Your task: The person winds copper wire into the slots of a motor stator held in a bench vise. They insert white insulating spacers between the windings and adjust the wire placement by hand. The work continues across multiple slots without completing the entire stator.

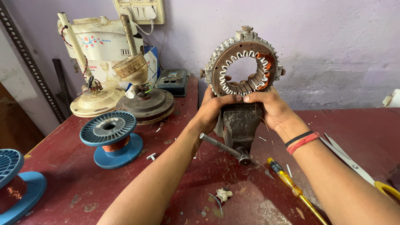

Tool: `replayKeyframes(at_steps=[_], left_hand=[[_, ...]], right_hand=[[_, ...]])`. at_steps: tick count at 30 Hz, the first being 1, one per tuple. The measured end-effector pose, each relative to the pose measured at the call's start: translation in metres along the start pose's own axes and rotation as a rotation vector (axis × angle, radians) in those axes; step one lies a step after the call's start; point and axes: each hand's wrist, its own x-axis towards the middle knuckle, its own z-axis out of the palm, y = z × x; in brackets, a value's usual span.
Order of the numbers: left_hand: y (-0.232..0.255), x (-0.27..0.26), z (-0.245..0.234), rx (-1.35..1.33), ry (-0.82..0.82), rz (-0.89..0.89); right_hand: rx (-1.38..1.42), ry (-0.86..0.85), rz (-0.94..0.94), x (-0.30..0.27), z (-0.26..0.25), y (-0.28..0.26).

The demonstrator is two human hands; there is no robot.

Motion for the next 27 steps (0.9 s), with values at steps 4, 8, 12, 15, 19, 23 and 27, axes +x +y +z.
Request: replayKeyframes(at_steps=[4, 8, 12, 15, 19, 23, 27], left_hand=[[-0.0025, 0.0024, 0.0001, -0.027, -0.012, 0.031], [-0.0059, 0.0054, -0.0009, 0.032, 0.009, 0.063], [-0.0065, 0.0062, -0.0029, 0.053, -0.012, 0.071], [-0.0057, 0.0047, -0.0036, 0.069, -0.016, 0.076], [-0.0037, 0.0035, -0.0025, 0.079, 0.006, 0.073], [-0.0033, 0.0036, -0.0021, 0.089, 0.011, 0.054], [-0.0027, 0.0047, -0.0032, 0.103, 0.042, 0.041]], right_hand=[[-0.027, 0.012, -0.014, 0.0019, -0.0031, 0.0032], [-0.007, -0.043, -0.033, -0.0004, -0.0064, 0.0018], [0.088, -0.056, 0.001, -0.0008, -0.0087, -0.0006], [0.066, -0.103, -0.052, 0.0001, -0.0087, 0.0022], [0.108, -0.143, -0.066, 0.0006, -0.0098, 0.0047], [0.118, -0.148, -0.075, 0.0005, -0.0097, 0.0066], [0.121, -0.113, -0.058, -0.0012, -0.0098, 0.0055]])
